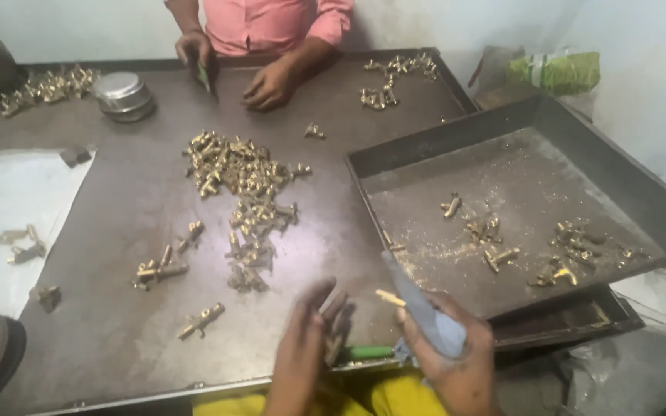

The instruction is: Cleaning and inspecting small brass valve components using a cloth at a workbench.

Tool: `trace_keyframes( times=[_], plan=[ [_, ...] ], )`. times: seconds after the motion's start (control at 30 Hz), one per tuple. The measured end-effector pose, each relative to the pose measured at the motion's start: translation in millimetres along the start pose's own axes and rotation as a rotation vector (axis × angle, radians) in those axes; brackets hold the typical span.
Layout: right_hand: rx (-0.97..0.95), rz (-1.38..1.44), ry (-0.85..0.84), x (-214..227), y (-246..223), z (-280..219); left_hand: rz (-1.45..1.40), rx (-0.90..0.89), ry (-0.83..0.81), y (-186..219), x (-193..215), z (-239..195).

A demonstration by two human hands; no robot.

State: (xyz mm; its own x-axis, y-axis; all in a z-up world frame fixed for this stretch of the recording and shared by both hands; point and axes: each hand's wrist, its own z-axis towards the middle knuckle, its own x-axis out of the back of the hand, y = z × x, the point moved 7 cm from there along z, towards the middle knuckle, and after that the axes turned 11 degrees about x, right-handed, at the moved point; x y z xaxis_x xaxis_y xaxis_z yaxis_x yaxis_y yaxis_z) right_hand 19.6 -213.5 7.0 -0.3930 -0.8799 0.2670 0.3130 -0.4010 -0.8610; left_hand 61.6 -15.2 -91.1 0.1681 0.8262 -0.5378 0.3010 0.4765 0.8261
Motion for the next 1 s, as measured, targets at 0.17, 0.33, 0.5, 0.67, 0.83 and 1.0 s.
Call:
trace_keyframes(
  times=[0.17, 0.33, 0.5, 0.67, 0.83, 1.0],
  plan=[
    [0.147, -0.021, -0.079, -33.4, 2.3, -26.3, -0.330, 0.001, 0.021, 26.8, -24.7, -4.9],
    [0.662, -0.103, -0.219, -46.1, -26.4, -37.5, -0.351, 0.053, 0.089, 14.1, -28.7, -0.5],
    [-0.013, 0.149, -0.336, -58.8, 21.4, -25.1, -0.357, 0.020, -0.202, -1.6, -35.1, -2.9],
    [-0.375, 0.065, -0.292, -38.5, 25.9, -8.3, 0.141, 0.002, 0.045, 23.0, -25.4, -16.2],
    [-0.271, 0.050, -0.102, 18.4, 57.7, 38.2, 0.577, -0.131, 0.468, 105.1, 23.2, 5.6],
    [-0.101, -0.243, 0.110, 90.5, 42.7, 91.8, 1.209, -0.488, 0.575, 145.3, 99.2, 88.5]
  ],
)
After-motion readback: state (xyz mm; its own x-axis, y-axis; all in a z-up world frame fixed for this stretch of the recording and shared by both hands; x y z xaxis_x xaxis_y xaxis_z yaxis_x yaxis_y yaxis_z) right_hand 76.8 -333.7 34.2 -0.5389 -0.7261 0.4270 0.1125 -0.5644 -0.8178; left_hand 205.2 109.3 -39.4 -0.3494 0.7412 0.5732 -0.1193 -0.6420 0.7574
